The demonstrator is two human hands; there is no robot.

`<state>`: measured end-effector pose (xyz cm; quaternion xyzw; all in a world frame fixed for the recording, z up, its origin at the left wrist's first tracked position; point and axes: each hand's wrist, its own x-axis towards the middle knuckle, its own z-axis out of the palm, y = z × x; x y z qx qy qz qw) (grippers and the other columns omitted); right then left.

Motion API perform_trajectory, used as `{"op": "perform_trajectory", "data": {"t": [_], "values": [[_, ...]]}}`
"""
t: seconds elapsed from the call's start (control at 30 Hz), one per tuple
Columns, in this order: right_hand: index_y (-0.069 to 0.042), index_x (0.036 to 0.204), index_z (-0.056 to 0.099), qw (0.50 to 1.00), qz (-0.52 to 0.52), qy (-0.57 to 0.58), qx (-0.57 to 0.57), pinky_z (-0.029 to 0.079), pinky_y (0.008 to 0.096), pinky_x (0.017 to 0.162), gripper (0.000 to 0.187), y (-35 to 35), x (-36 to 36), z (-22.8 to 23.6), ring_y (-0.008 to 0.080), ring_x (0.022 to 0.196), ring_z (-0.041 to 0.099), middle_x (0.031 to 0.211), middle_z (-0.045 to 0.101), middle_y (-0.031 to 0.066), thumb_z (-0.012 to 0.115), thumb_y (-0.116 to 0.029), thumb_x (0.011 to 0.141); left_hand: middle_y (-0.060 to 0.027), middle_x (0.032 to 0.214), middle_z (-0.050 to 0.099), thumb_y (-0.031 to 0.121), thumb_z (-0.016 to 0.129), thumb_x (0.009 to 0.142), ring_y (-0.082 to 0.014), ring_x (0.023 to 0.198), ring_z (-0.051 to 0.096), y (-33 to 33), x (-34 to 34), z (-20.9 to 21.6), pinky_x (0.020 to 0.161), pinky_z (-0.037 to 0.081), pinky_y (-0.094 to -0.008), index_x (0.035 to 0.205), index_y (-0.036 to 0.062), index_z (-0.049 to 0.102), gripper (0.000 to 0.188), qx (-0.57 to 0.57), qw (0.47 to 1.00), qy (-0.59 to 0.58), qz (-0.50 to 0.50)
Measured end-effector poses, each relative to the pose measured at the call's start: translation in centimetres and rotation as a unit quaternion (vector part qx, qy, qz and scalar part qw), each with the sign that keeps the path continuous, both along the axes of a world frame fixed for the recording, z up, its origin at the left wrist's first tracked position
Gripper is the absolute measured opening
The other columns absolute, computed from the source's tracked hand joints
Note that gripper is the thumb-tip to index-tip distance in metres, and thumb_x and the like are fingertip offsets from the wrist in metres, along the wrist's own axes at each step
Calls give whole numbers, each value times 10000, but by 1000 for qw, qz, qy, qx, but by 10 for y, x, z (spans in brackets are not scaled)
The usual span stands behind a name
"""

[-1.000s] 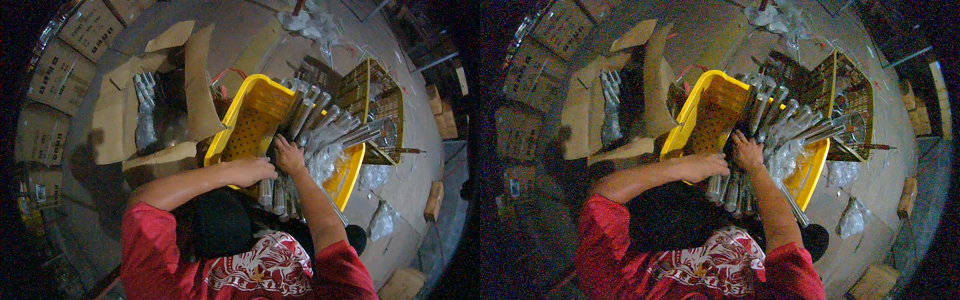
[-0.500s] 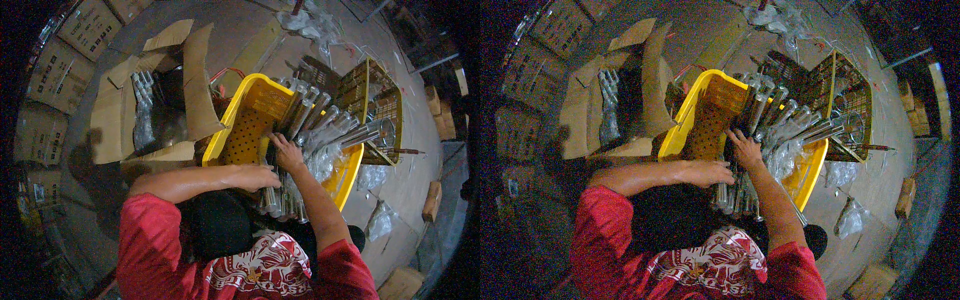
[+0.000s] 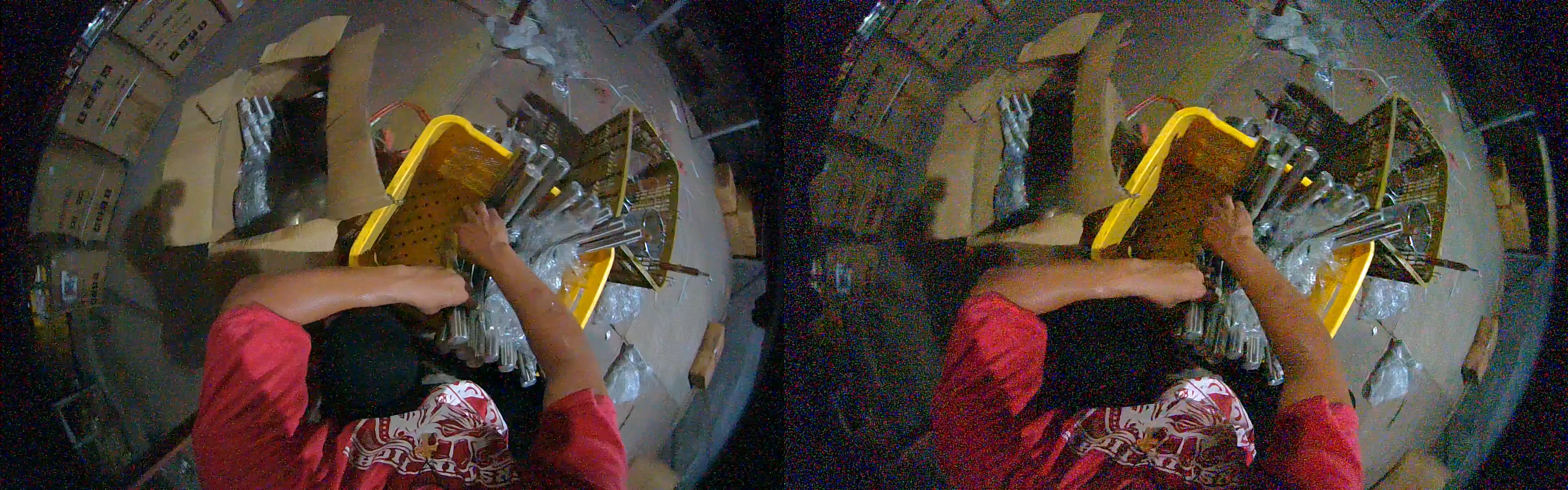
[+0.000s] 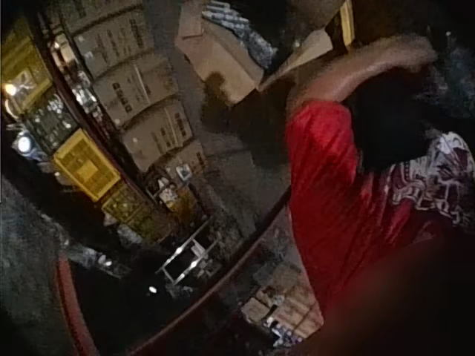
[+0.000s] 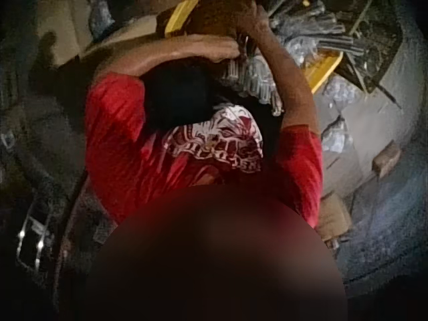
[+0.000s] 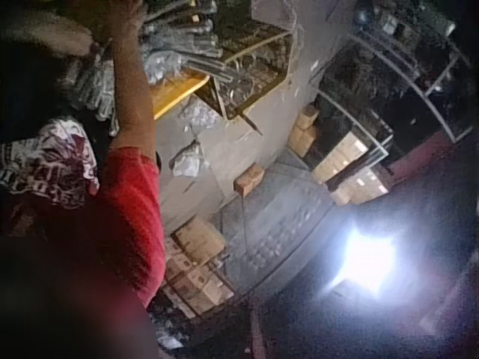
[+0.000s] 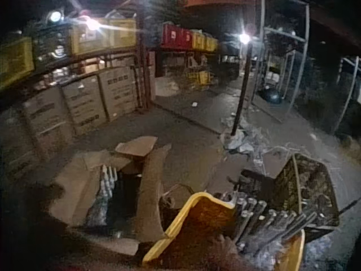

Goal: The person sits on the floor and unpacks metal ladles from plastic wrapping, placing them into a cardboard box. The person handles each ladle individually, removes the plastic, and places the ladle into the box.

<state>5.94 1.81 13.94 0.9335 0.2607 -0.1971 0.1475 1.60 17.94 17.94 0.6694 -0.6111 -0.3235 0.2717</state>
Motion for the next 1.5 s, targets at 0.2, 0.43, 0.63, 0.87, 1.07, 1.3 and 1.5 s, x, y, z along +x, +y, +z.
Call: {"op": "perform_trajectory", "data": {"t": [0.2,0.43,0.63,0.87,1.07,1.3,1.5], "values": [[-193,1479,457,977,-170,126,16,281,491,1188,686,19,17,-14,355,1415,395,1526,425,167,568,-563,911,-258,1120,637,84,611,805,-418,1096,613,7,0,3,927,500,-513,1164,-33,596,378,102,994,-36,-12],[-190,1443,514,983,-146,101,41,167,512,1227,677,3,10,-13,372,1437,354,1541,390,201,481,-629,928,-185,1249,631,127,669,780,-311,1202,585,114,44,62,1047,450,-422,1265,15,570,507,45,971,161,170],[-174,1408,546,995,-78,38,39,129,543,1231,643,3,8,-14,391,1443,335,1524,404,223,481,-605,936,-218,1088,703,227,622,859,-329,1013,690,302,139,9,878,547,-438,1183,-1,640,397,95,684,-62,720],[-206,1410,552,994,-94,30,50,158,576,1218,689,-9,7,-37,427,1457,283,1558,351,231,519,-657,890,-250,1423,524,228,615,854,-394,1289,538,399,186,-156,1104,418,-447,1348,-18,557,555,411,598,-21,688],[-163,1351,601,994,-81,30,74,140,593,1217,654,-10,6,-34,439,1414,355,1507,418,253,529,-621,890,-251,1417,518,249,641,868,-397,1336,484,420,168,-222,1122,383,-478,1348,3,554,547,478,516,-214,678],[-138,1324,618,994,-63,10,84,139,600,1214,640,-6,6,-30,434,1386,400,1483,445,260,540,-601,889,-233,1291,594,231,594,920,-405,1253,547,421,134,-170,1068,427,-555,1202,30,616,347,405,490,-174,752],[-129,1306,630,993,-74,5,93,177,581,1212,622,-4,7,-27,440,1376,412,1460,472,252,553,-582,889,-234,1319,587,210,547,946,-427,1252,554,390,147,-173,1047,458,-545,1250,54,610,347,391,520,-97,753]]}}
